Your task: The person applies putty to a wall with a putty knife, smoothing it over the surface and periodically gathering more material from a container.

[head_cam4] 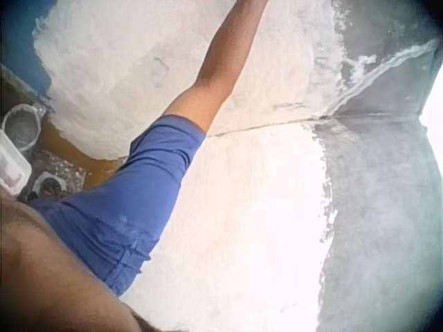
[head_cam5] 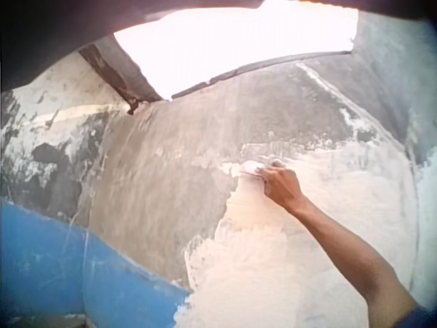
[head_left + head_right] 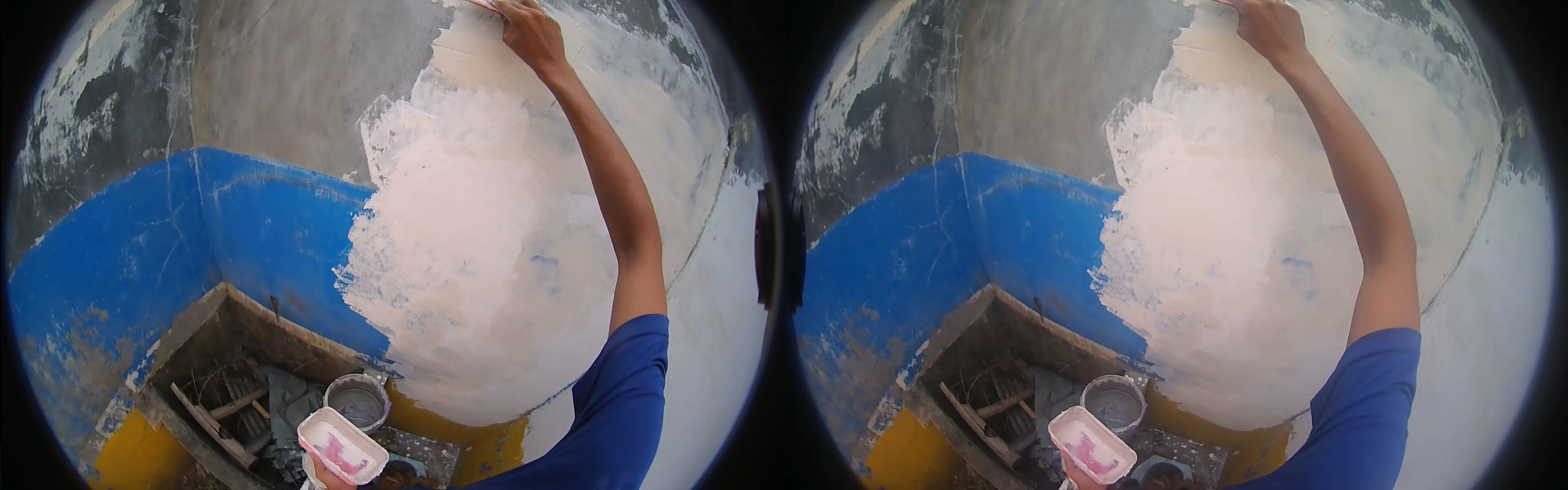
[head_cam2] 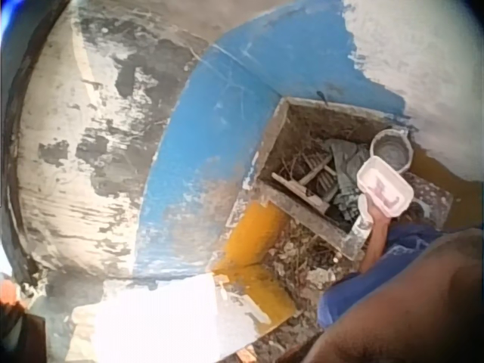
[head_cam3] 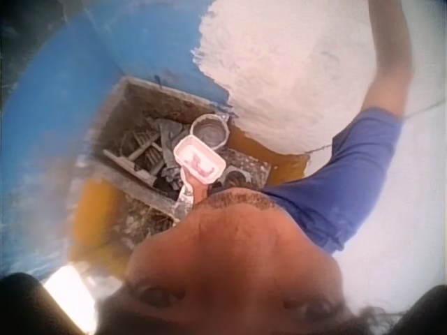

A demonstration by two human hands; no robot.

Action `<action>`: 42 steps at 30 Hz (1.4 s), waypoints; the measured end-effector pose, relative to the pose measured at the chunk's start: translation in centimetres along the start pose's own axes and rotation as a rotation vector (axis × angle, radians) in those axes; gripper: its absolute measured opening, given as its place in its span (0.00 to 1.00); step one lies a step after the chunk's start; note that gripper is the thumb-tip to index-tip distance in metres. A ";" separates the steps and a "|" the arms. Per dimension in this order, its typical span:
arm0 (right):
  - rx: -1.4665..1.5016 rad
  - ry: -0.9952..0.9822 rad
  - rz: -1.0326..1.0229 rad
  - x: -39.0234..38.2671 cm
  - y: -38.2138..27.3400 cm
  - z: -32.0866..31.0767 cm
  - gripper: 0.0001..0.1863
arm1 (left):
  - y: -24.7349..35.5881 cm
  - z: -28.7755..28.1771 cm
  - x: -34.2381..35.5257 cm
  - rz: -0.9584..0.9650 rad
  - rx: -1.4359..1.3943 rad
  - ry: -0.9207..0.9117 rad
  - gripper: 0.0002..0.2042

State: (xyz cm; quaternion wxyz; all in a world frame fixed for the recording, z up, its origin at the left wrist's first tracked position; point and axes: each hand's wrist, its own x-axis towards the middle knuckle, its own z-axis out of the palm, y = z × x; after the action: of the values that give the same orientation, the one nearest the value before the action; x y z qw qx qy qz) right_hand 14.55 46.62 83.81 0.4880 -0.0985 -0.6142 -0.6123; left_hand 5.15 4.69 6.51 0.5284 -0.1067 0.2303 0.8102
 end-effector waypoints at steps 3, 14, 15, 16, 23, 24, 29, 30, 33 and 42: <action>0.219 -0.134 -0.060 -4.7 -9.2 -0.6 0.18 | -0.2 0.0 0.0 0.010 -0.009 0.008 0.39; 0.291 0.064 0.091 -4.0 -8.2 -3.4 0.18 | -0.6 0.5 0.2 0.012 0.019 0.005 0.38; 0.195 0.059 0.072 -4.3 -6.4 -2.3 0.19 | -0.6 0.6 0.2 0.014 0.021 0.006 0.38; 0.106 0.056 0.051 -4.4 -6.1 -1.7 0.20 | -0.6 0.6 0.2 0.017 0.021 0.011 0.38; 0.330 -0.037 0.097 -4.7 -6.6 -2.4 0.23 | -1.3 1.0 0.1 0.037 0.012 0.032 0.37; 0.304 0.036 0.135 -3.2 -4.4 -2.3 0.22 | -1.3 1.0 0.2 0.032 0.015 0.028 0.37; -0.013 0.111 0.209 2.9 6.1 -1.5 0.12 | -1.5 1.2 0.5 0.014 0.010 0.014 0.37; -0.065 0.066 0.192 2.9 7.0 -1.2 0.12 | -1.6 1.3 0.6 0.011 0.009 0.011 0.37; 0.098 -0.024 0.174 0.4 1.9 -1.5 0.11 | -1.9 1.2 0.4 0.010 0.006 0.013 0.37; 0.507 -0.284 -0.121 -8.0 -13.8 -4.0 0.16 | -2.3 1.5 0.3 0.024 -0.012 0.014 0.37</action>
State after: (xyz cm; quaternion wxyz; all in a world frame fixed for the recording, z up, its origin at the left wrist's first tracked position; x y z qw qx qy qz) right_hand 10.57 43.80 68.12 0.3687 -0.0215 -0.8145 -0.4473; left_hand 7.22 6.41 7.11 0.5162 -0.1127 0.2302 0.8172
